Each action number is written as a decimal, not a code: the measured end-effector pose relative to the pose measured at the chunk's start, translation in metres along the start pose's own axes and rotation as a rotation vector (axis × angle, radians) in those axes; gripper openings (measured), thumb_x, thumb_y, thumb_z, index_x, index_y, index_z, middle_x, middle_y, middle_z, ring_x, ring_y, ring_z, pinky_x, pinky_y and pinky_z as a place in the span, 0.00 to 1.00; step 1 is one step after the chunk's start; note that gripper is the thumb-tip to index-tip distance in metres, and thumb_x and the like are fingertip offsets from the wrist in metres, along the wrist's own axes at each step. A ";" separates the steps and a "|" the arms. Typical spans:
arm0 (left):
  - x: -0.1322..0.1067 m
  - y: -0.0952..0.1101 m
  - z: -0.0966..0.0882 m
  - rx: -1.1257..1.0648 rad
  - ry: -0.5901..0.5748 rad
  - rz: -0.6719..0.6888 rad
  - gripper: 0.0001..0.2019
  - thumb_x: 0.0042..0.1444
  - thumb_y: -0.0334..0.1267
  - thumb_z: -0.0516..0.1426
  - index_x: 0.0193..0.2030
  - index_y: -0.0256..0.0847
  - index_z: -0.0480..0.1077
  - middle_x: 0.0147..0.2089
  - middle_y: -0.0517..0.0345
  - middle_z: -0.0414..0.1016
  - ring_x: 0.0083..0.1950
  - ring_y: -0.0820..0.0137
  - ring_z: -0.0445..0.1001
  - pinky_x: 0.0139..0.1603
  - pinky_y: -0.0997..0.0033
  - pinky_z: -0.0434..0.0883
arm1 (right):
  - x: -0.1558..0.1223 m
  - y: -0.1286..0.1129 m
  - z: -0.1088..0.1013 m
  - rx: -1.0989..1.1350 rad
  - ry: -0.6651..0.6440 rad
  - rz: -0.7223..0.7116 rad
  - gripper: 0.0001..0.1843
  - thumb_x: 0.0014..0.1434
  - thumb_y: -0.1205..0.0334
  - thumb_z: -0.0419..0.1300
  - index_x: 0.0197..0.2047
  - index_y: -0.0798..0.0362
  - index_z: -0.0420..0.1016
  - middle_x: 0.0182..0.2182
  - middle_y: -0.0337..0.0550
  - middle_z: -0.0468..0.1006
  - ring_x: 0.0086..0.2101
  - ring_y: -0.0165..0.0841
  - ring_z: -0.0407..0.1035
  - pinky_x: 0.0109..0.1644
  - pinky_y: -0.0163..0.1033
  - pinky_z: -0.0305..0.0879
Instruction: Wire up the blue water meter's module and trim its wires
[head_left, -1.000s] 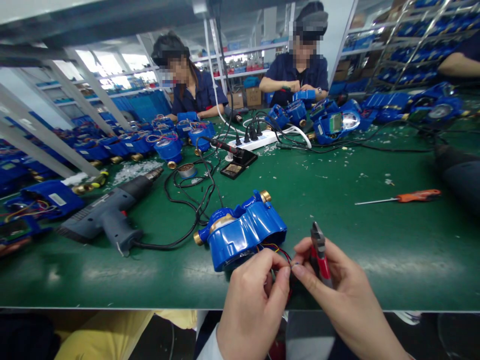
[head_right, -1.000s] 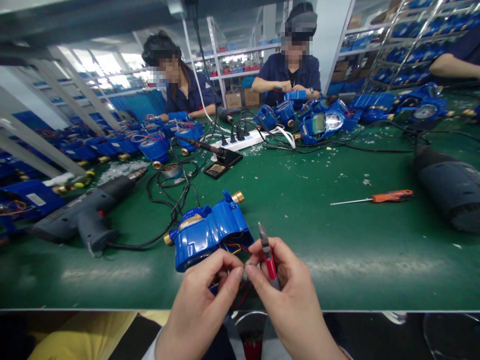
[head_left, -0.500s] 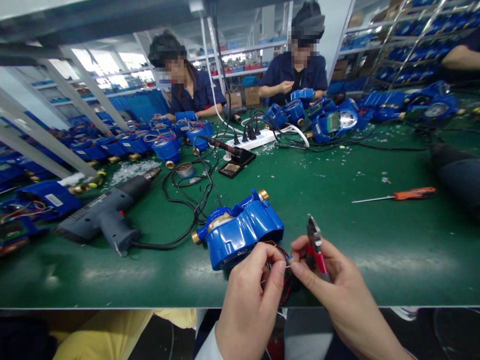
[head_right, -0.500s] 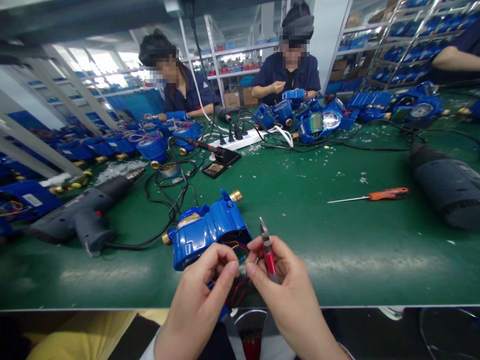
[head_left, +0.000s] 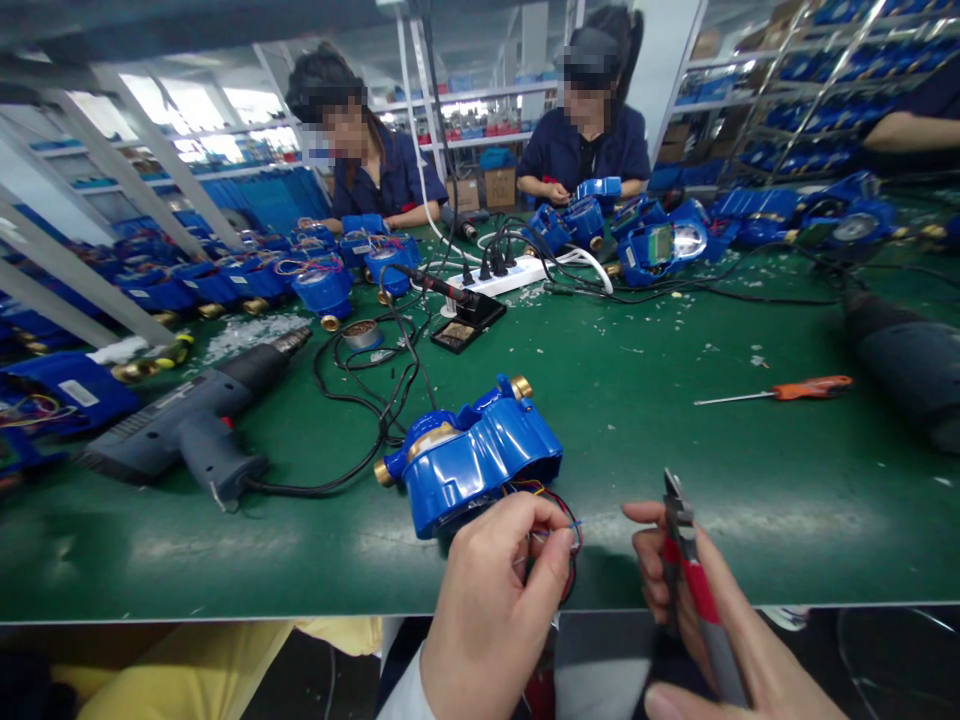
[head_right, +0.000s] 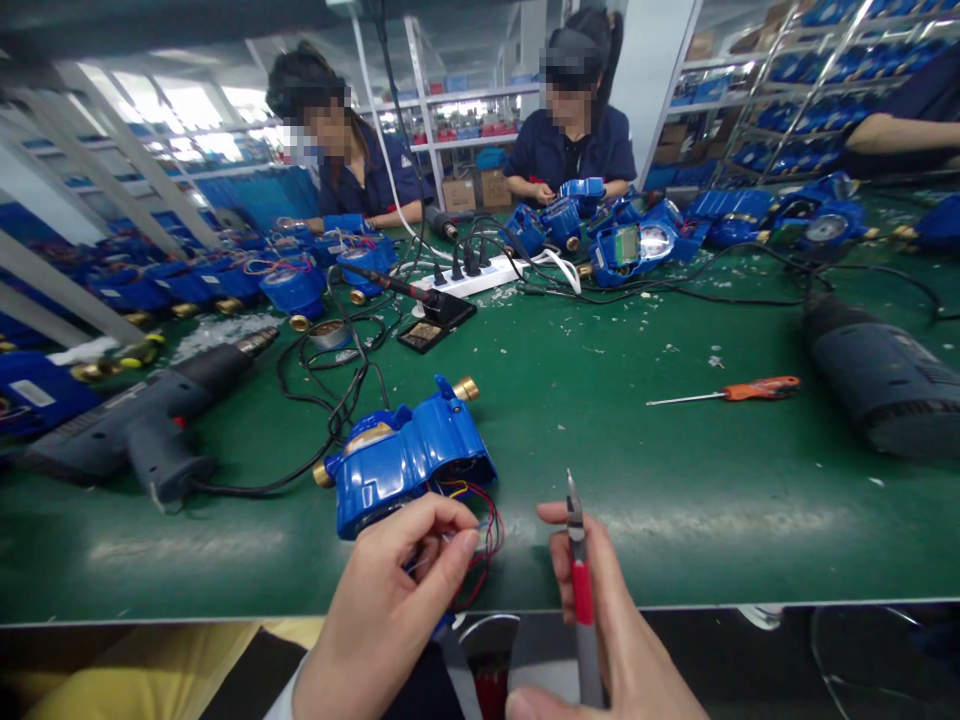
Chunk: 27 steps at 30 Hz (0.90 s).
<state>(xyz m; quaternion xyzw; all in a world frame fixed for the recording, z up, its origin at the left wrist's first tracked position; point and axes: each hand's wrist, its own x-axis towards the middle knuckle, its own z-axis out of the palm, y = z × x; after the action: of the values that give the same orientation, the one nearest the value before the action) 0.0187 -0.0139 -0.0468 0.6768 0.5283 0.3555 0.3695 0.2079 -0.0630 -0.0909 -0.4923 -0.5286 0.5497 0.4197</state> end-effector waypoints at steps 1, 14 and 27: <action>0.000 0.000 0.000 0.004 0.004 0.000 0.07 0.58 0.33 0.55 0.30 0.41 0.71 0.27 0.63 0.72 0.26 0.76 0.66 0.27 0.78 0.61 | -0.004 0.004 -0.003 -0.035 -0.004 -0.014 0.44 0.50 0.54 0.69 0.65 0.39 0.50 0.46 0.43 0.71 0.36 0.35 0.74 0.34 0.30 0.71; -0.001 -0.002 0.003 -0.110 0.059 -0.058 0.08 0.58 0.36 0.54 0.29 0.39 0.70 0.24 0.64 0.69 0.24 0.77 0.67 0.26 0.80 0.63 | -0.001 0.011 0.010 -0.557 0.258 -0.318 0.23 0.56 0.58 0.63 0.56 0.46 0.75 0.51 0.44 0.76 0.49 0.43 0.73 0.48 0.38 0.75; -0.002 -0.004 0.001 -0.133 0.072 -0.082 0.08 0.57 0.38 0.54 0.29 0.39 0.70 0.24 0.63 0.69 0.25 0.77 0.66 0.25 0.81 0.63 | 0.010 -0.014 0.030 -0.387 0.256 -0.465 0.26 0.54 0.71 0.58 0.55 0.43 0.74 0.37 0.40 0.80 0.33 0.34 0.76 0.34 0.29 0.75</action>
<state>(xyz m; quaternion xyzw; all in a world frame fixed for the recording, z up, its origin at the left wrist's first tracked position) 0.0178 -0.0151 -0.0508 0.6152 0.5437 0.3986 0.4087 0.1754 -0.0569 -0.0790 -0.4942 -0.6644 0.2622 0.4956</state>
